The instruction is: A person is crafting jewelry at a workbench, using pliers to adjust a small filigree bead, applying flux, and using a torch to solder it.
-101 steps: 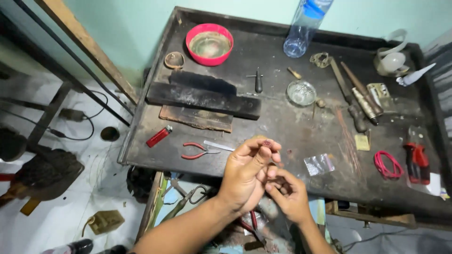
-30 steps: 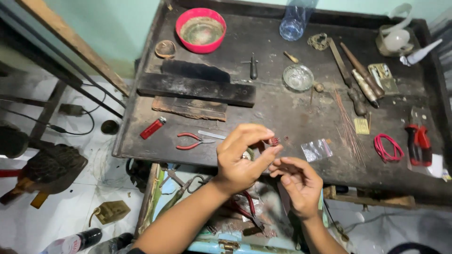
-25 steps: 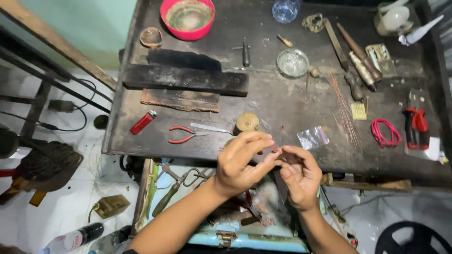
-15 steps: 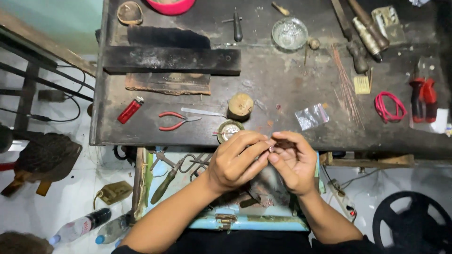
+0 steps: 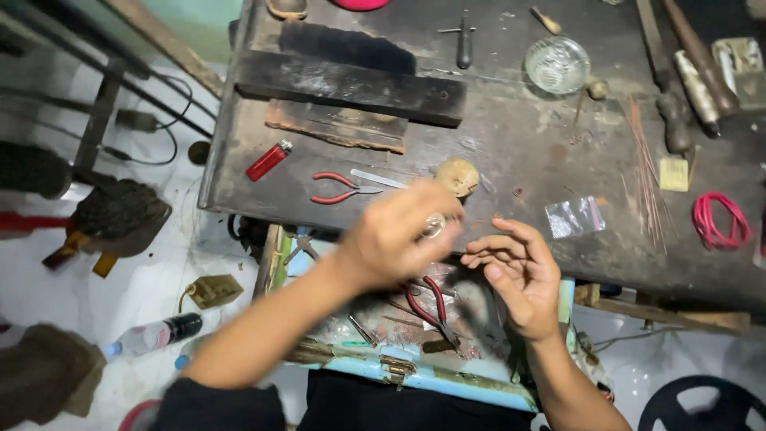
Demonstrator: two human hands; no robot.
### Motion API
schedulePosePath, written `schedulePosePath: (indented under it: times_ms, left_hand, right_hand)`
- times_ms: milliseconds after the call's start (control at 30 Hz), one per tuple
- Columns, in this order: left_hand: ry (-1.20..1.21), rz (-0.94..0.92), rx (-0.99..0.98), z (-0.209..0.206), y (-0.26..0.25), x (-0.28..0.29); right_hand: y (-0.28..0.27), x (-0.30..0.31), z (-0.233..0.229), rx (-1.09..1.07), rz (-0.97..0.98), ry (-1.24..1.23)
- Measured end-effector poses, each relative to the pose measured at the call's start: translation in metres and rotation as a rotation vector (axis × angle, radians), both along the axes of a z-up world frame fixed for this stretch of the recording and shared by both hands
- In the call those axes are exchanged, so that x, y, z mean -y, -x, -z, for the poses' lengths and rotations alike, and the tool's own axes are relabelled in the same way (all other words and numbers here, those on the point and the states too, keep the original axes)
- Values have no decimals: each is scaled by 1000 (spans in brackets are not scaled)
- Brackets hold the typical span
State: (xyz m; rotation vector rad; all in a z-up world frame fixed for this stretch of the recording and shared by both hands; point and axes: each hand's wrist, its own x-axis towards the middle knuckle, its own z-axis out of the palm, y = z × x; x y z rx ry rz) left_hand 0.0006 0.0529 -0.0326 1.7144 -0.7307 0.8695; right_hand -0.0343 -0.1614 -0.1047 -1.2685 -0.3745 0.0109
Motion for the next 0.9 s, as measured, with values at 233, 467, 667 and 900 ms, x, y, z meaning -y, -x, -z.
schedulePosePath:
  times_ms: [233, 467, 667, 900]
  left_hand:
    - [-680, -105, -146, -32, -127, -138]
    - [-1039, -177, -436, -8, -170, -150]
    - [-1082, -106, -669, -10, -164, -117]
    - [-1114, -96, -594, 6, -175, -111]
  right_hand:
    - [-9, 7, -7, -19, -43, 163]
    - [-14, 6, -1, -2, -56, 205]
    - [-18, 4, 1, -3, -97, 197]
    - [-18, 5, 0, -24, -88, 212]
